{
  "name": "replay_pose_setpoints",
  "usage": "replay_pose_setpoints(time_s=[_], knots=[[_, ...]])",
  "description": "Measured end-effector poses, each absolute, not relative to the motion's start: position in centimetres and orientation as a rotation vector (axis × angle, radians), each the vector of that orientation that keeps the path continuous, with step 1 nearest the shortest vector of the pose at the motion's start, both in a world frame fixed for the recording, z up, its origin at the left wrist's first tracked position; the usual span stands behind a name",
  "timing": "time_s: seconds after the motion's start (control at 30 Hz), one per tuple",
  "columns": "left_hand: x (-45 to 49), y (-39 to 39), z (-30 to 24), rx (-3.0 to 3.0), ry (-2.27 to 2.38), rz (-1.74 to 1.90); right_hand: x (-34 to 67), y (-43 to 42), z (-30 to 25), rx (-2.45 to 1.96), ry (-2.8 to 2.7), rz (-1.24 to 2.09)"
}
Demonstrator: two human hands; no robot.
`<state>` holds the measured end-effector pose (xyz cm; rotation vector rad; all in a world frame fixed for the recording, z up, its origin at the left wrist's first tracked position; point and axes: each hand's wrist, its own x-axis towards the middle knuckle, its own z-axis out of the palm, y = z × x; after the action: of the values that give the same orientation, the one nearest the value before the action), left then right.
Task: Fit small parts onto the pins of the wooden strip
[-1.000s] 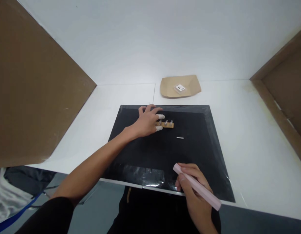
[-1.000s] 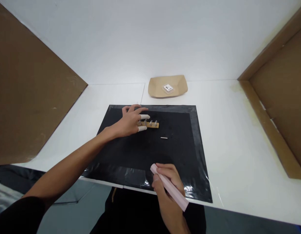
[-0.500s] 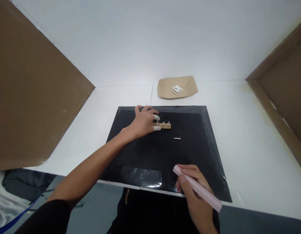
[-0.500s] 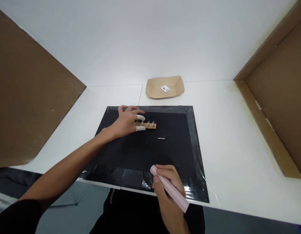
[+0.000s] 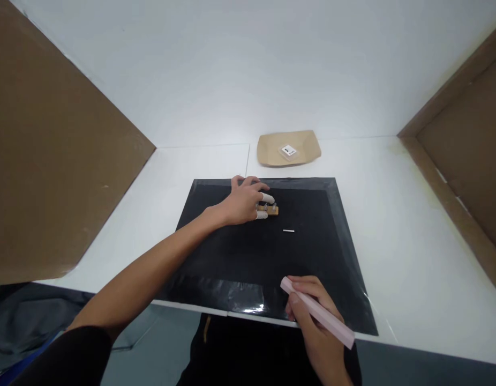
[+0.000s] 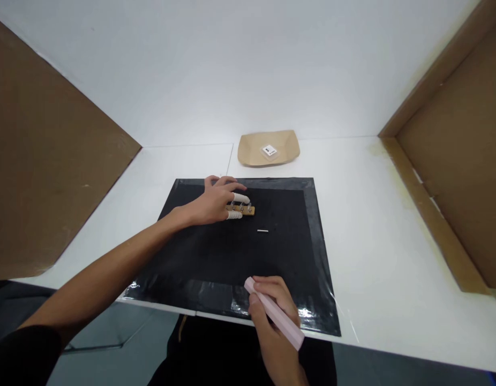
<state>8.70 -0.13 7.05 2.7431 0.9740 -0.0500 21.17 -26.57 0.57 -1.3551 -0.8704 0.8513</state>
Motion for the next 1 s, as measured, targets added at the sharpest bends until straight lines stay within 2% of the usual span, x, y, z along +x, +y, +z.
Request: replay_pose_setpoints(time_s=[0.67,1.0], knots=[[9.4,-0.2,5.8,2.727,1.044,0.029,21.3,-26.8,-0.1,-1.340,-0.971,0.832],[9.6,-3.2,5.7,2.875,1.103,0.096,21.1,-26.6,-0.2,-1.356,-1.002,0.812]])
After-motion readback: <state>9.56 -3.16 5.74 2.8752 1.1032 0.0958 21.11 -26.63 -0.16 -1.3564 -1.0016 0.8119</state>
